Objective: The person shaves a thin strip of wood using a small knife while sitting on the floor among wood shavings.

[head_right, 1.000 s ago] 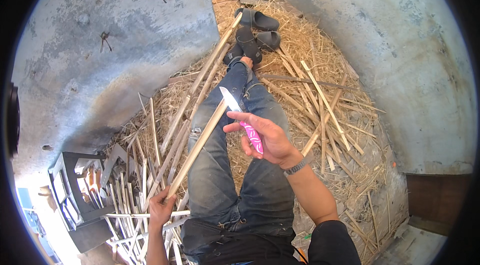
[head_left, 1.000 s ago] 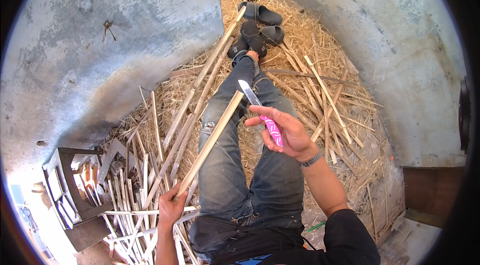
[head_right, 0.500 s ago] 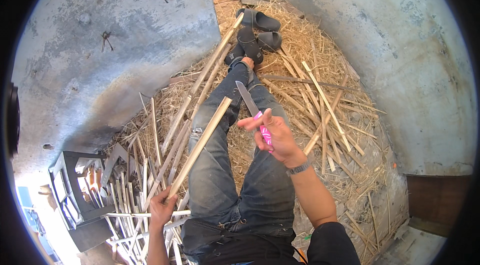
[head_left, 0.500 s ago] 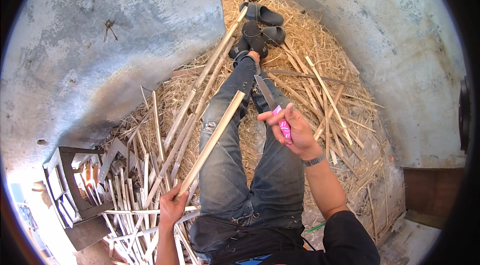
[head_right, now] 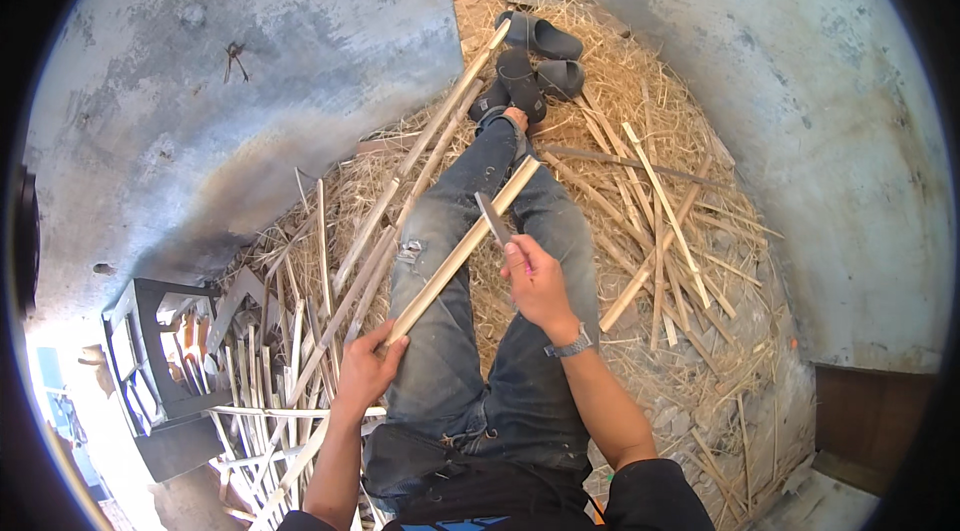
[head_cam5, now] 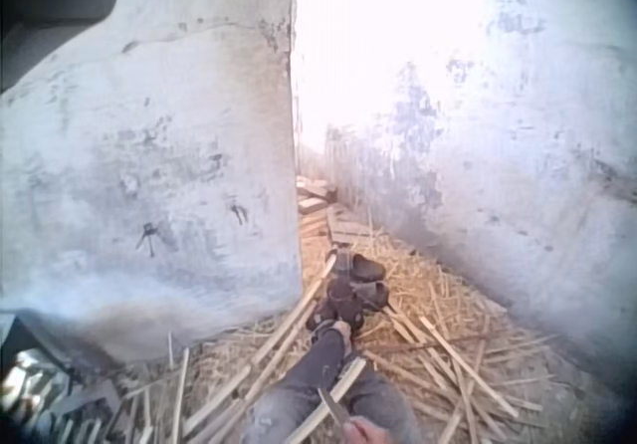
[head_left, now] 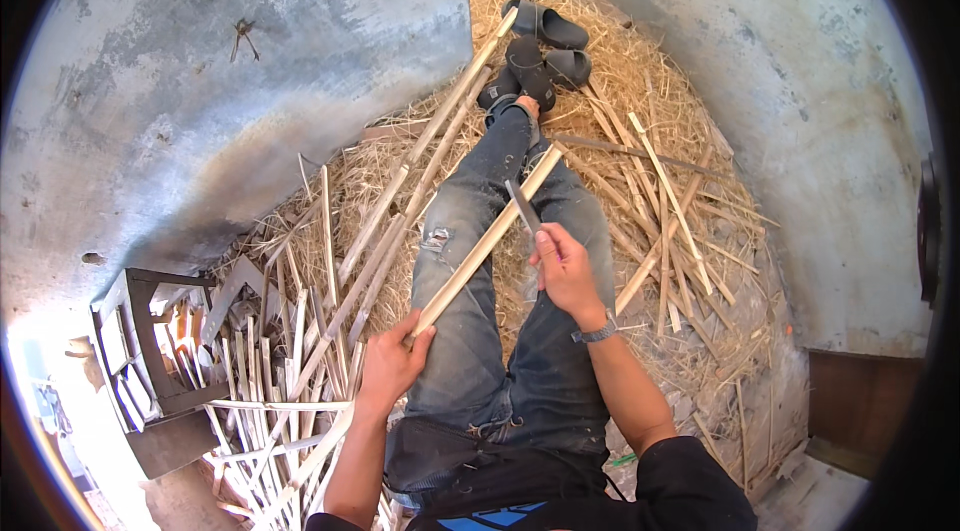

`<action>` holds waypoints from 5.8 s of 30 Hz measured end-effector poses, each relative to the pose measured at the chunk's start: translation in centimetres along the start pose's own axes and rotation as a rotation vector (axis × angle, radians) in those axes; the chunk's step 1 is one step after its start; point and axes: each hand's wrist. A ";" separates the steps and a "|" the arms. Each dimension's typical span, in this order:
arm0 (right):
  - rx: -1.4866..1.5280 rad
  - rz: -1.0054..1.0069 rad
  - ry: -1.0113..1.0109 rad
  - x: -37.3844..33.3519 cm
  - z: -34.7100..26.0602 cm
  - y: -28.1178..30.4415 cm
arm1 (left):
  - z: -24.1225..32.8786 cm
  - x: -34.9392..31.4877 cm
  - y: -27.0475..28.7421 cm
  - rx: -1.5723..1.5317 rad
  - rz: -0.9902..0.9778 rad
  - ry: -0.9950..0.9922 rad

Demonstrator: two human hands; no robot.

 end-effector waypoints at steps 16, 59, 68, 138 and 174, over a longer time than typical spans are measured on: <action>-0.432 0.083 0.474 2.4 1.8 -2.1 | -6.5 -3.7 1.6 -0.023 -0.060 -0.086; -0.520 0.025 0.643 5.1 3.6 -5.3 | -4.0 1.3 1.5 -1.072 -0.715 0.520; -0.581 -0.215 0.623 -2.4 2.4 -7.3 | -3.6 0.4 0.9 -1.041 -0.661 0.486; 0.249 0.069 -0.346 -1.0 3.1 0.1 | -6.2 -7.2 0.8 -0.269 -0.233 0.070; -0.802 -0.321 0.252 -6.4 1.6 -6.7 | -2.1 -6.1 -1.8 0.097 0.082 -0.035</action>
Point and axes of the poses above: each hand's wrist, its own x-axis towards the middle knuckle, its own y-axis out of the back of the hand, z = x × y, and after that the axes turned 6 degrees about x, right-handed
